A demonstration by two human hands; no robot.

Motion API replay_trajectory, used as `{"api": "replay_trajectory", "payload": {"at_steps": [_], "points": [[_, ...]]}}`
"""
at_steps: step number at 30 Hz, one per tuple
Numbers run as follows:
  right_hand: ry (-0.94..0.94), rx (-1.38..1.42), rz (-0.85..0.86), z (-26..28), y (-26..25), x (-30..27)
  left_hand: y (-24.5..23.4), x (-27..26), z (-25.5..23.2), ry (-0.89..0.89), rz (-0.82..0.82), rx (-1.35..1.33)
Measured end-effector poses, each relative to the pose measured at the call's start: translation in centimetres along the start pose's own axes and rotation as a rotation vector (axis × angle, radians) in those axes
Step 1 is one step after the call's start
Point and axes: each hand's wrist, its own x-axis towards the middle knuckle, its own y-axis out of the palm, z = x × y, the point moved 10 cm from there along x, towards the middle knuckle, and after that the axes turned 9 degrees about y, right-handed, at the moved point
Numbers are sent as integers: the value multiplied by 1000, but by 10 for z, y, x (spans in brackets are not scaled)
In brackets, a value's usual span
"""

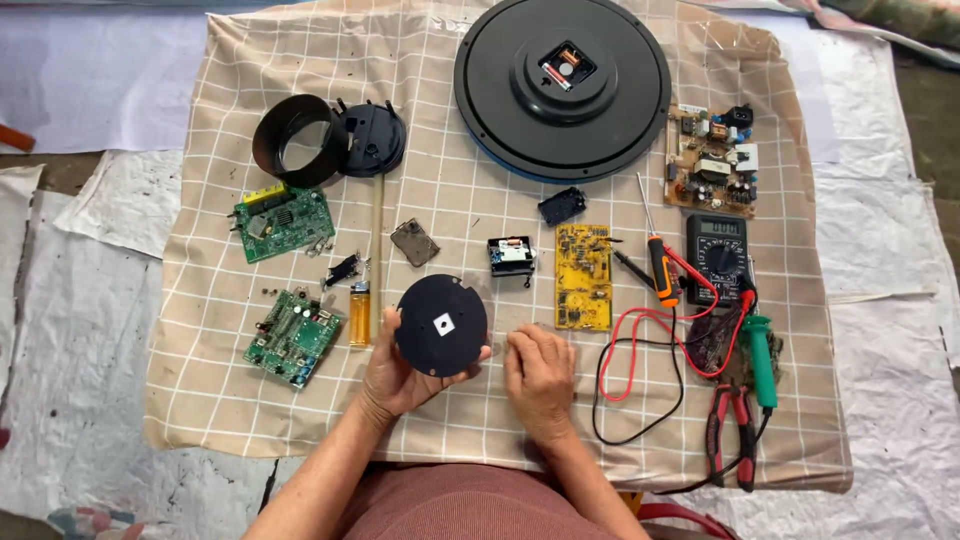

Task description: The person uses a soldering iron to work on a small black electronic component on a table covered with a checkered cloth. They then pick up a round clock face and a small black box, manipulating the internal gears and parts with their fingers.

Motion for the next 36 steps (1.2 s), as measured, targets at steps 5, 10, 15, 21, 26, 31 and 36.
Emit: {"api": "replay_trajectory", "payload": {"at_steps": [5,10,15,21,26,31,36], "points": [[113,211,-5,-9,7,17,-1,-1,-4,-33,48,-53],[33,111,-71,10,22,58,-8,-2,-3,-48,81,-108],[156,-317,-39,1,58,73,-24,-8,-1,-112,179,-283],[232,-89,4,-3,48,86,-35,-6,2,-123,201,-241],[366,3,64,1,2,121,-35,-5,-1,-116,211,-210],[273,12,6,-2,-4,144,-29,-7,-2,-119,230,-222],[80,-154,-15,-9,63,127,-27,-6,-4,-86,144,-205]]}}
